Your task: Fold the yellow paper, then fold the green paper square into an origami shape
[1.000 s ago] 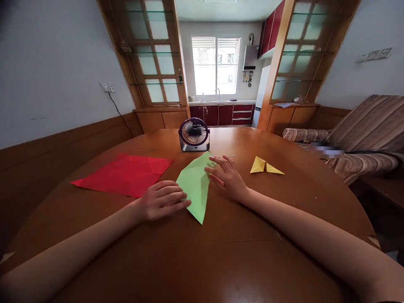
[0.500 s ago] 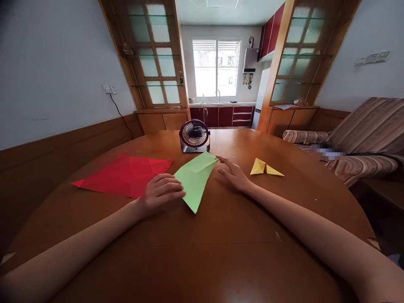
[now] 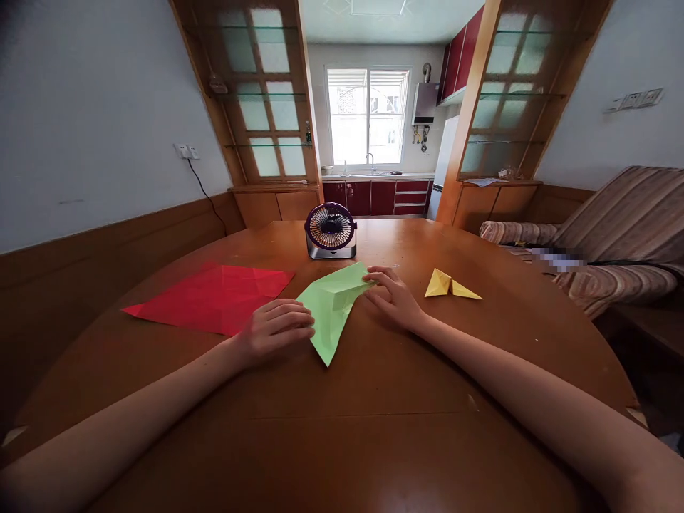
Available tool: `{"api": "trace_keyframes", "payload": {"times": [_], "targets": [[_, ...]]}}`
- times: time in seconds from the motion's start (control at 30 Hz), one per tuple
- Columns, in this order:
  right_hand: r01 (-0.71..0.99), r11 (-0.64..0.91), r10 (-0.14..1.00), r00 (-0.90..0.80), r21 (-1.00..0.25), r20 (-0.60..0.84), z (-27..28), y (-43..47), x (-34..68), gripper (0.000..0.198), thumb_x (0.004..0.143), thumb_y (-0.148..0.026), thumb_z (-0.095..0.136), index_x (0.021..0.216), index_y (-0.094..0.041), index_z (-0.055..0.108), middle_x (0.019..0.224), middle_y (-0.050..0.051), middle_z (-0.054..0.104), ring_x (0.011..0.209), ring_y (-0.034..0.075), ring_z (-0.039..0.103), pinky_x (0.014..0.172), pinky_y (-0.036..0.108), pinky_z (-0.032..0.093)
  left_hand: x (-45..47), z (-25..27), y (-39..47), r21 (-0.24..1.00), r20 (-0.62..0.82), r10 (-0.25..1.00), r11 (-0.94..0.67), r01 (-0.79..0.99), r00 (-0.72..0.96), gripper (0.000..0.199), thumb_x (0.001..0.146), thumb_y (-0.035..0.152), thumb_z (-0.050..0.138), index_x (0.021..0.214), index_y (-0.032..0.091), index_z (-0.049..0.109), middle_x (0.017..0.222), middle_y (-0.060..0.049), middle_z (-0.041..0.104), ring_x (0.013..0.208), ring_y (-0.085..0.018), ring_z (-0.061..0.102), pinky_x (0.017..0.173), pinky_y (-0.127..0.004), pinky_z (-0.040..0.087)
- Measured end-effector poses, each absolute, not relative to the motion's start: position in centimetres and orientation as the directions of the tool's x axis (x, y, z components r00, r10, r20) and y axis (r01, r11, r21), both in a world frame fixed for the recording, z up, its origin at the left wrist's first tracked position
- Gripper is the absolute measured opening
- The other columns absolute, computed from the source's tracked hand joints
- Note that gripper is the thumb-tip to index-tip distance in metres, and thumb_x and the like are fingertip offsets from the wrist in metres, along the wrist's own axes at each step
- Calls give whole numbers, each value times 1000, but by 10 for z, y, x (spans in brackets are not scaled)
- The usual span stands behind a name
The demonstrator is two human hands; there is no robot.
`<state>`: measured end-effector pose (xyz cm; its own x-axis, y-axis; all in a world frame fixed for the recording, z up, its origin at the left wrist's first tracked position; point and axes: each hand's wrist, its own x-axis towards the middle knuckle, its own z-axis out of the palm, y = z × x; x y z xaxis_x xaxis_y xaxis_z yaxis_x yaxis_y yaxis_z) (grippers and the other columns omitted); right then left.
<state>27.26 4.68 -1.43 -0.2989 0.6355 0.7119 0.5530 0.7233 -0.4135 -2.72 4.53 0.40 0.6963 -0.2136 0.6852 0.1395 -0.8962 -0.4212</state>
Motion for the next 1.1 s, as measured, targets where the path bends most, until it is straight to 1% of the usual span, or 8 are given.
{"api": "trace_keyframes", "payload": {"times": [0.07,0.13,0.2,0.37,0.6,0.7,0.87,1.1], "targets": [[535,724,637,-274,-436,720,-16,47,271,24,92,-37,56,113,-27,61,119,10,56,107,23,58,85,41,55,-28,3,46,-407,686,-191,-901,152,702,10,93,14,55,96,20,63,92,-3,71,91,-16,67,84,-33,56],[537,723,627,-247,-434,739,-17,47,270,21,92,-36,56,109,-27,64,112,9,57,95,20,60,75,37,56,-29,1,47,-400,687,-181,-903,158,704,11,93,15,54,97,21,62,93,-3,71,91,-15,67,84,-33,55],[563,726,594,-222,-396,773,-17,47,268,16,92,-34,57,102,-27,67,107,8,58,93,20,60,77,38,54,-29,0,48,-396,687,-179,-905,156,704,11,93,15,54,98,21,62,93,-3,71,91,-15,67,84,-33,55],[701,678,472,-186,-220,862,-16,40,262,10,89,-29,62,89,-28,72,115,7,57,111,26,55,93,49,44,-28,-3,47,-362,696,-141,-916,173,704,13,91,14,57,102,19,60,94,-5,70,89,-16,66,84,-34,54],[679,730,437,-383,-72,814,-12,25,249,13,90,-23,57,91,-24,69,89,5,65,85,20,58,83,41,41,-26,-6,44,-262,727,1,-924,280,686,12,88,20,62,100,22,62,102,-6,68,95,-18,64,83,-33,52],[622,778,466,-472,-92,748,-10,19,243,15,93,-25,52,96,-21,66,91,5,67,85,20,58,84,40,41,-23,-3,41,-303,722,-39,-915,265,691,9,89,20,62,98,21,62,100,-5,68,92,-18,63,81,-33,52],[616,762,569,-492,-199,659,-6,9,235,24,97,-36,46,103,-21,63,92,5,67,87,21,57,87,41,40,-16,2,34,-457,648,-177,-869,192,740,8,91,15,58,96,20,62,89,-3,68,78,-15,61,73,-29,49],[615,740,619,-464,-272,634,-5,10,223,23,93,-41,56,97,-20,63,95,5,66,94,21,59,91,41,40,-10,2,30,-487,622,-201,-856,172,757,10,93,14,55,97,20,61,80,0,66,70,-12,59,67,-26,45]]}}
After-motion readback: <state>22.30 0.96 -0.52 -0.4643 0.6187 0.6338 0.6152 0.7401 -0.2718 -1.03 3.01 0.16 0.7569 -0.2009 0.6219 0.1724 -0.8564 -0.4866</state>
